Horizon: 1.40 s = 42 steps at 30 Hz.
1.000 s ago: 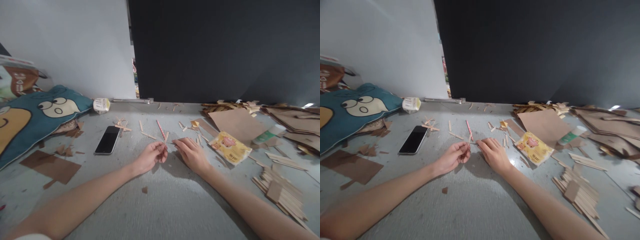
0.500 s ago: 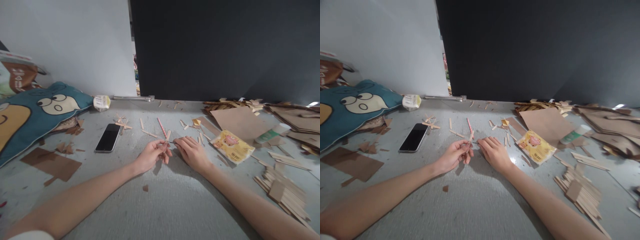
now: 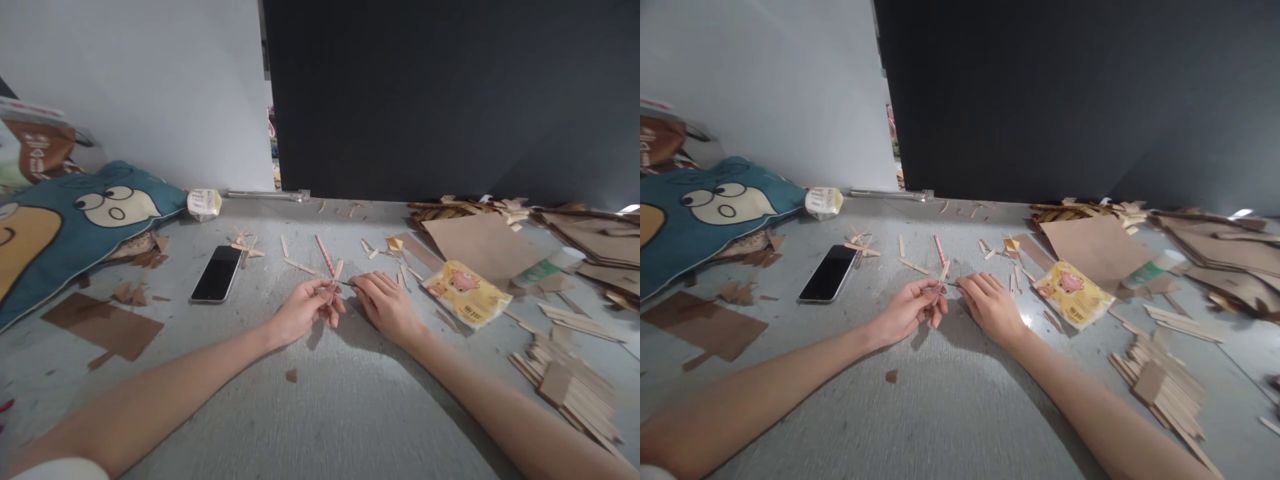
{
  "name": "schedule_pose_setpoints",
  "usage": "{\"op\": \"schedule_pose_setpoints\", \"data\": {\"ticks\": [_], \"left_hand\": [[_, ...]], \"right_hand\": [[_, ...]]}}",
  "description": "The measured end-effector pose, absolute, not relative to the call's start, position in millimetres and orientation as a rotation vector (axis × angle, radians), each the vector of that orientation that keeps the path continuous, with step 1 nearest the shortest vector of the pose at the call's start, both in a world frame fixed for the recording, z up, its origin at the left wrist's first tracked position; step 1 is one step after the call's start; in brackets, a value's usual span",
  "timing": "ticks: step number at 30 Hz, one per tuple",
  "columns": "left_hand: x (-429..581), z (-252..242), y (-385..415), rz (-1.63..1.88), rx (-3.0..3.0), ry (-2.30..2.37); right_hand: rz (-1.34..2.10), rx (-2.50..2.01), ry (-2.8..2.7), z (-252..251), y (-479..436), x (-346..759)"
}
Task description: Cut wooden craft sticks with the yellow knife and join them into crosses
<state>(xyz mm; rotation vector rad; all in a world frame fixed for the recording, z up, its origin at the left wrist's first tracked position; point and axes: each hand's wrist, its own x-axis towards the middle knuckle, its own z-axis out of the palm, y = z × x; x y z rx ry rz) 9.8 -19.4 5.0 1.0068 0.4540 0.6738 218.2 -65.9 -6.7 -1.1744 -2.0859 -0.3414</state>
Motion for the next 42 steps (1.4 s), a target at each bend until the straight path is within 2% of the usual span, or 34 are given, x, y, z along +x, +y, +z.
{"op": "schedule_pose_setpoints", "data": {"ticks": [42], "left_hand": [[9.1, 4.0, -19.8, 0.665, 1.028, 0.453]], "right_hand": [[-0.346, -1.18, -2.097, -8.6, -64.6, 218.7]]}}
